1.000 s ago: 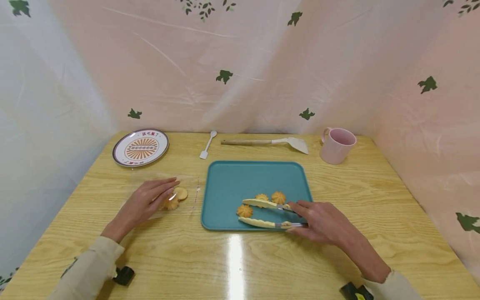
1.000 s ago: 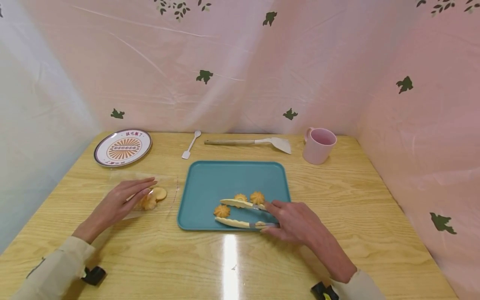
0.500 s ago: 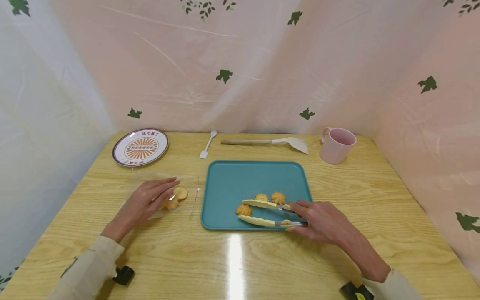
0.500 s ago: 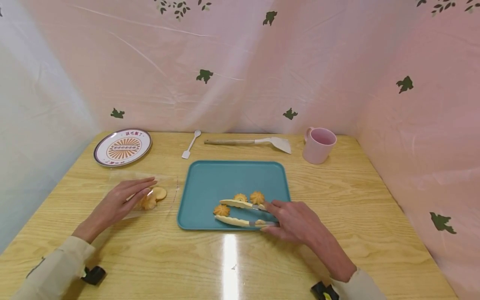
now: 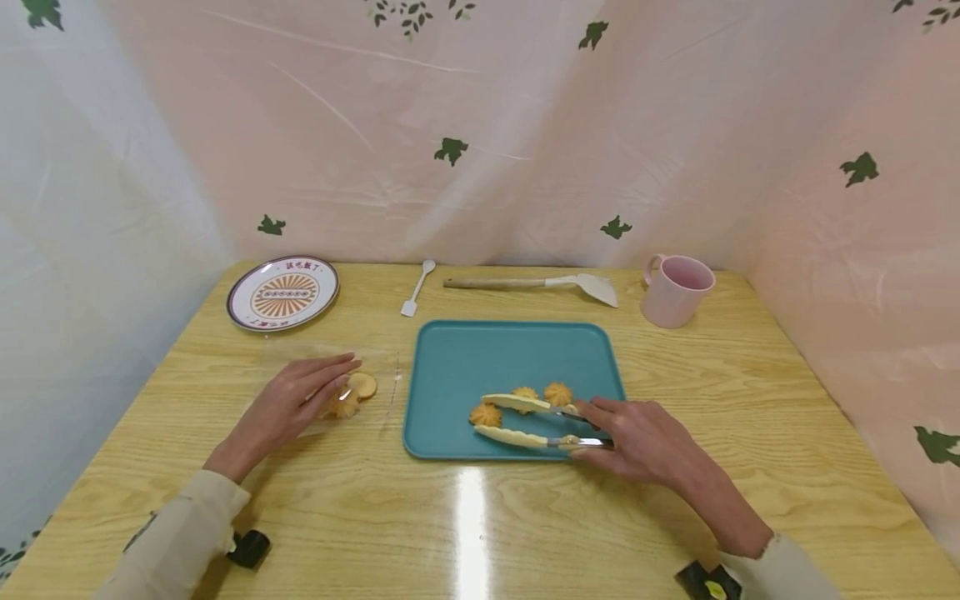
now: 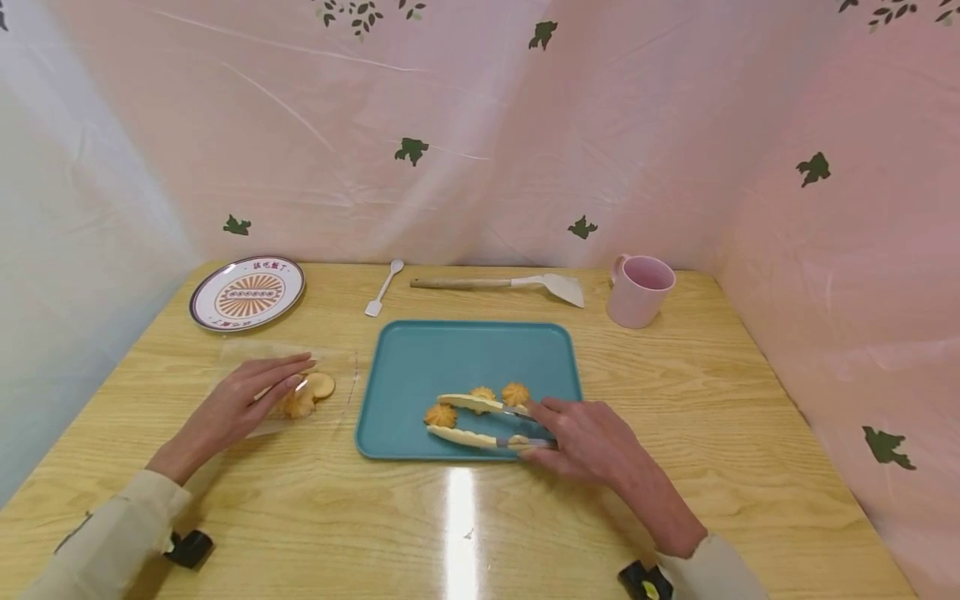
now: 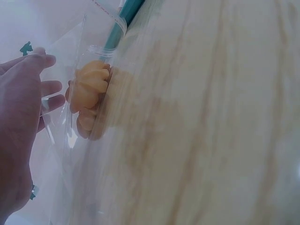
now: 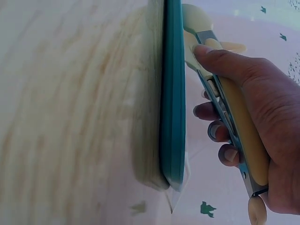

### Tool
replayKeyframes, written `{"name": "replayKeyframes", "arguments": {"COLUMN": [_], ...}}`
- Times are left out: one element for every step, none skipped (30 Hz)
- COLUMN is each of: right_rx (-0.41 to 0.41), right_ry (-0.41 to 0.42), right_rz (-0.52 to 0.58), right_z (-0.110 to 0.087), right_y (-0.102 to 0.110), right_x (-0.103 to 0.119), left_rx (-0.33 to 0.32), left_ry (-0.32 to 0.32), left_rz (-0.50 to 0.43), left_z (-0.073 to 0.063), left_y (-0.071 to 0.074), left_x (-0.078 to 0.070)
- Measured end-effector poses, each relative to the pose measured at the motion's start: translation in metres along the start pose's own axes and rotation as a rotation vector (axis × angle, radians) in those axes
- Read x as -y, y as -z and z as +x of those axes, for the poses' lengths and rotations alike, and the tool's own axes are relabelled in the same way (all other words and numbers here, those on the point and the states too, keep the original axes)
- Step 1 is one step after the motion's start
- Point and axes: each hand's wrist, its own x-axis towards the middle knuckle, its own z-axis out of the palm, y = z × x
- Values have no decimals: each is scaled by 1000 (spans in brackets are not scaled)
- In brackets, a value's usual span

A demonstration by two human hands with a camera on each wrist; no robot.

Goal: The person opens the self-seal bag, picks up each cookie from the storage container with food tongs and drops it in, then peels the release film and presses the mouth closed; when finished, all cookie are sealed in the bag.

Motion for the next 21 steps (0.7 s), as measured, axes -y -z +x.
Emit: {"name": "replayKeyframes", "arguments": {"right_rx": [-5,-10,-13,-19,-24,-30,-38,-44,-52,-60,-65,-71,-74,-76,-78,-78,-79,-78,-77,-75,-72], "right_ry": [0,-1,-1,0,0,1,4,6,10,13,16,19,22,24,24,26,28,29,31,31,31], "right_rz": [1,4,7,11,14,18,20,23,26,27,27,28,31,33,35,36,38,42,42,43,44], "right_z": [0,1,2,2,3,4,5,6,7,9,10,12,13,14,16,18,19,21,23,25,27], "right_y": [-1,-1,-1,-2,-3,-3,-4,-4,-5,-6,-6,-7,-8,-9,-9,-9,-10,-10,-11,-12,-12], "right_x": [-1,-1,-2,-3,-3,-4,-4,-4,-5,-5,-5,-6,-6,-6,-6,-6,-6,-6,-6,-6,-6], "left_rx": [-1,-2,-1,-2,-1,-2,-2,-3,-4,-5,-6,-7,-8,-8,-8,-7,-7,-7,-7,-7,-8], "left_ry": [-1,-2,-2,-2,-2,-3,-4,-5,-7,-9,-11,-13,-13,-13,-13,-13,-13,-12,-12,-13,-13], "left_rz": [-2,-3,-2,-2,-1,0,0,3,5,7,9,10,12,13,13,12,12,11,11,11,10], "left_z": [0,0,0,0,1,1,1,1,1,1,1,1,1,1,1,2,2,2,2,2,2], "left_y": [0,0,0,0,0,0,0,0,0,-1,-1,-1,-1,-1,-1,-1,-1,-1,-1,-1,-1], "left_x": [0,-1,-1,-1,-1,-1,-1,-1,-1,-1,-1,0,-1,-1,-1,-1,-1,-1,-1,-1,-1]}}
